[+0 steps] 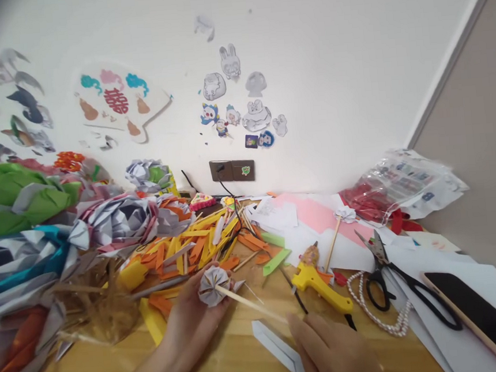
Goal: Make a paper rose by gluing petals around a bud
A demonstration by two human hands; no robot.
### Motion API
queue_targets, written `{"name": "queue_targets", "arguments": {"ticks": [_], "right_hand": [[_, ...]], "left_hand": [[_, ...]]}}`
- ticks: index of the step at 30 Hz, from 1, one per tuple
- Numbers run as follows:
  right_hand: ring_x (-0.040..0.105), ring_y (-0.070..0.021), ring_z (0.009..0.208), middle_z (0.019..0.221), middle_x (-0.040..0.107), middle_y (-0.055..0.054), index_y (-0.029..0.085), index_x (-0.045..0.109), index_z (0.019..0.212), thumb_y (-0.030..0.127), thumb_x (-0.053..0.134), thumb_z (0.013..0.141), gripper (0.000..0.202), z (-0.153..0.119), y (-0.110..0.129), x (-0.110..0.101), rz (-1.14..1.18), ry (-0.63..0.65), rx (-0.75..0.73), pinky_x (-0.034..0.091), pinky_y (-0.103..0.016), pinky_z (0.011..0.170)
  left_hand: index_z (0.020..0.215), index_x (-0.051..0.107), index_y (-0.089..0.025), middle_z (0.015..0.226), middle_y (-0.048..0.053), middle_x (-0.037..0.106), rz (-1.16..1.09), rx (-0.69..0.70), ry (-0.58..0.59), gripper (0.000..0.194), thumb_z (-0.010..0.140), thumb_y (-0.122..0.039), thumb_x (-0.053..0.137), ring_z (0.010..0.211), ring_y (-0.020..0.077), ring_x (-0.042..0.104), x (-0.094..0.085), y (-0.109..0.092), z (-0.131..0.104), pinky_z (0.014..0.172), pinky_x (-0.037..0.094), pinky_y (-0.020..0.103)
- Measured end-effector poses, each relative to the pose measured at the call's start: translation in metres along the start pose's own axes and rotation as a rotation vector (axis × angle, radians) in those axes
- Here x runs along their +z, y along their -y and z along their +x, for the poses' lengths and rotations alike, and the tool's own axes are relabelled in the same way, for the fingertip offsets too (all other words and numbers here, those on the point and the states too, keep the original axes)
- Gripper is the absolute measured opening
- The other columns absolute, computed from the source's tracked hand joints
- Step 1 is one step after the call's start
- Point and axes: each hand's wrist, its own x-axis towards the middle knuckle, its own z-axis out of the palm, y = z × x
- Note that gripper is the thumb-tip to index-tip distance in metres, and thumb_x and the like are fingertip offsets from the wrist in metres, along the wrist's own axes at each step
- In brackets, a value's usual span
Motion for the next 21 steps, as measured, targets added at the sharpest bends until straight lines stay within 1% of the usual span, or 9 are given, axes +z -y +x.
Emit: {"name": "queue_targets", "arguments": {"ticks": [3, 6, 10, 12, 17, 21], "right_hand": [[0.066, -0.0171, 0.057, 0.078, 0.071, -0.006, 0.02, 0.064, 0.1, 0.02, 0.04, 0.089, 0.026, -0.001, -0.001, 0.0, -0.016, 0.014, 0.002, 0.05, -0.025, 0.052], [0.065, -0.017, 0.055, 0.075, 0.071, -0.005, 0.021, 0.064, 0.098, 0.021, 0.038, 0.09, 0.027, 0.003, 0.002, -0.002, -0.026, 0.018, 0.017, 0.049, -0.025, 0.049], [0.063, -0.0156, 0.05, 0.062, 0.066, -0.001, 0.024, 0.064, 0.088, 0.021, 0.037, 0.09, 0.027, 0.01, 0.009, -0.01, 0.0, 0.08, 0.096, 0.047, -0.024, 0.046], [0.064, -0.0157, 0.052, 0.063, 0.066, 0.0, 0.025, 0.063, 0.086, 0.021, 0.038, 0.089, 0.026, 0.011, 0.011, -0.013, 0.029, 0.103, 0.135, 0.048, -0.024, 0.048], [0.066, -0.017, 0.06, 0.071, 0.069, -0.001, 0.027, 0.061, 0.088, 0.021, 0.037, 0.089, 0.025, 0.007, 0.013, -0.01, 0.146, 0.172, 0.222, 0.049, -0.024, 0.051], [0.065, -0.0159, 0.058, 0.065, 0.067, 0.001, 0.027, 0.058, 0.077, 0.024, 0.035, 0.09, 0.027, 0.006, 0.018, -0.006, 0.292, 0.221, 0.336, 0.048, -0.022, 0.05]], "left_hand": [[0.083, 0.059, -0.015, 0.073, 0.002, 0.059, -0.016, 0.007, -0.004, 0.017, 0.085, -0.013, 0.043, 0.066, 0.0134, 0.06, -0.001, 0.001, 0.001, 0.071, 0.055, 0.031], [0.085, 0.06, -0.015, 0.076, 0.003, 0.06, -0.016, 0.013, -0.035, 0.017, 0.086, -0.013, 0.043, 0.069, 0.0141, 0.06, -0.001, 0.001, 0.001, 0.073, 0.054, 0.033], [0.087, 0.06, -0.014, 0.079, 0.004, 0.061, -0.002, 0.033, -0.041, 0.018, 0.086, -0.013, 0.042, 0.072, 0.0141, 0.06, 0.0, 0.001, -0.001, 0.073, 0.053, 0.03], [0.087, 0.06, -0.015, 0.079, 0.002, 0.061, 0.023, 0.069, -0.027, 0.017, 0.086, -0.013, 0.043, 0.073, 0.0129, 0.06, 0.0, 0.001, -0.002, 0.071, 0.052, 0.027], [0.086, 0.06, -0.019, 0.075, -0.001, 0.06, 0.211, 0.189, 0.053, 0.008, 0.081, -0.02, 0.054, 0.068, 0.0105, 0.057, -0.001, 0.001, -0.005, 0.064, 0.048, 0.021], [0.084, 0.06, -0.02, 0.073, -0.003, 0.061, 0.364, 0.275, 0.032, 0.011, 0.076, -0.027, 0.06, 0.066, 0.0096, 0.055, -0.002, 0.002, -0.004, 0.062, 0.044, 0.018]]}}
